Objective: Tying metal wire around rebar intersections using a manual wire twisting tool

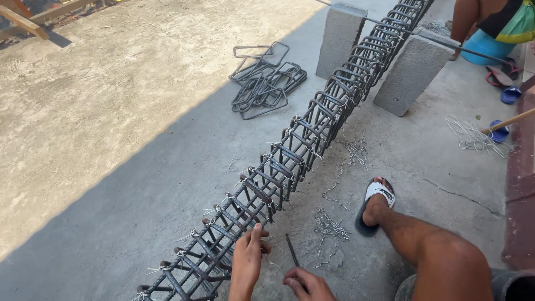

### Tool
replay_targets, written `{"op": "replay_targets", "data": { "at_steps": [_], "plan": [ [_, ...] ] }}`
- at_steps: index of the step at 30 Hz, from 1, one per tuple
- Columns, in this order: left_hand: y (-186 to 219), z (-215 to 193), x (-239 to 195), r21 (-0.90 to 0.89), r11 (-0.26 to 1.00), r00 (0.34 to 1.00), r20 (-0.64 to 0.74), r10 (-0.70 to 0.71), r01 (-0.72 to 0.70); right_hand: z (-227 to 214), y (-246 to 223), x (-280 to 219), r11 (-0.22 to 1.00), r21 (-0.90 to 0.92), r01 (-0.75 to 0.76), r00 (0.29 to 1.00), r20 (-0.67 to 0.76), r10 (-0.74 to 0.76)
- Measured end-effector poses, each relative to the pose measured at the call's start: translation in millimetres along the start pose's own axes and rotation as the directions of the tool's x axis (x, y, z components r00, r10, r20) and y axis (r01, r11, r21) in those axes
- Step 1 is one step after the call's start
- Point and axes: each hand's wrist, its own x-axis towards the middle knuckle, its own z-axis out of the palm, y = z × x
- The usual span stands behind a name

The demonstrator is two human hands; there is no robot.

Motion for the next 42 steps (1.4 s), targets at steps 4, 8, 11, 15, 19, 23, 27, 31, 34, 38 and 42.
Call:
{"op": "replay_targets", "data": {
  "at_steps": [4,8,11,15,19,23,27,31,34,38,42],
  "plan": [
    [38,-30,-18,0.149,0.989,0.983,-0.181,0.023,0.004,-55,-59,0,0.966,-0.212,-0.15,0.954,-0.288,0.084],
    [50,-37,-10,0.172,0.983,0.989,-0.141,-0.043,0.067,-56,-96,40,0.932,-0.361,-0.034,0.934,-0.343,-0.099],
    [43,-39,-8,0.176,0.984,0.995,-0.103,-0.014,0.032,-37,-99,69,0.941,-0.274,0.199,0.904,-0.32,-0.284],
    [49,-30,5,0.318,0.947,0.997,-0.074,-0.027,0.049,-29,-98,97,0.929,-0.09,0.36,0.889,-0.269,-0.371],
    [55,-23,24,0.457,0.886,0.997,-0.04,-0.069,0.079,-24,-95,113,0.964,0.041,0.263,0.939,-0.241,-0.245],
    [53,-24,41,0.645,0.763,0.999,-0.028,-0.031,0.042,-21,-96,119,0.915,0.378,0.139,0.982,-0.17,-0.079],
    [47,-35,52,0.62,0.784,0.995,0.056,-0.083,0.03,-12,-86,127,0.868,0.494,0.047,0.997,-0.076,-0.011],
    [44,-49,70,0.687,0.727,0.996,0.067,-0.058,-0.004,-14,-85,125,0.963,-0.157,0.219,0.954,-0.172,-0.245],
    [59,-54,65,0.789,0.604,0.993,0.119,0.028,-0.111,-19,-91,131,0.989,0.02,0.15,0.983,-0.115,-0.147],
    [70,-49,46,0.802,0.552,0.973,0.207,0.103,-0.229,-17,-62,150,0.951,0.283,0.122,0.992,-0.048,-0.113],
    [85,-48,48,0.863,0.43,0.958,0.285,0.019,-0.265,-19,-50,160,0.882,0.445,0.155,0.985,-0.005,-0.171]
  ]
}}
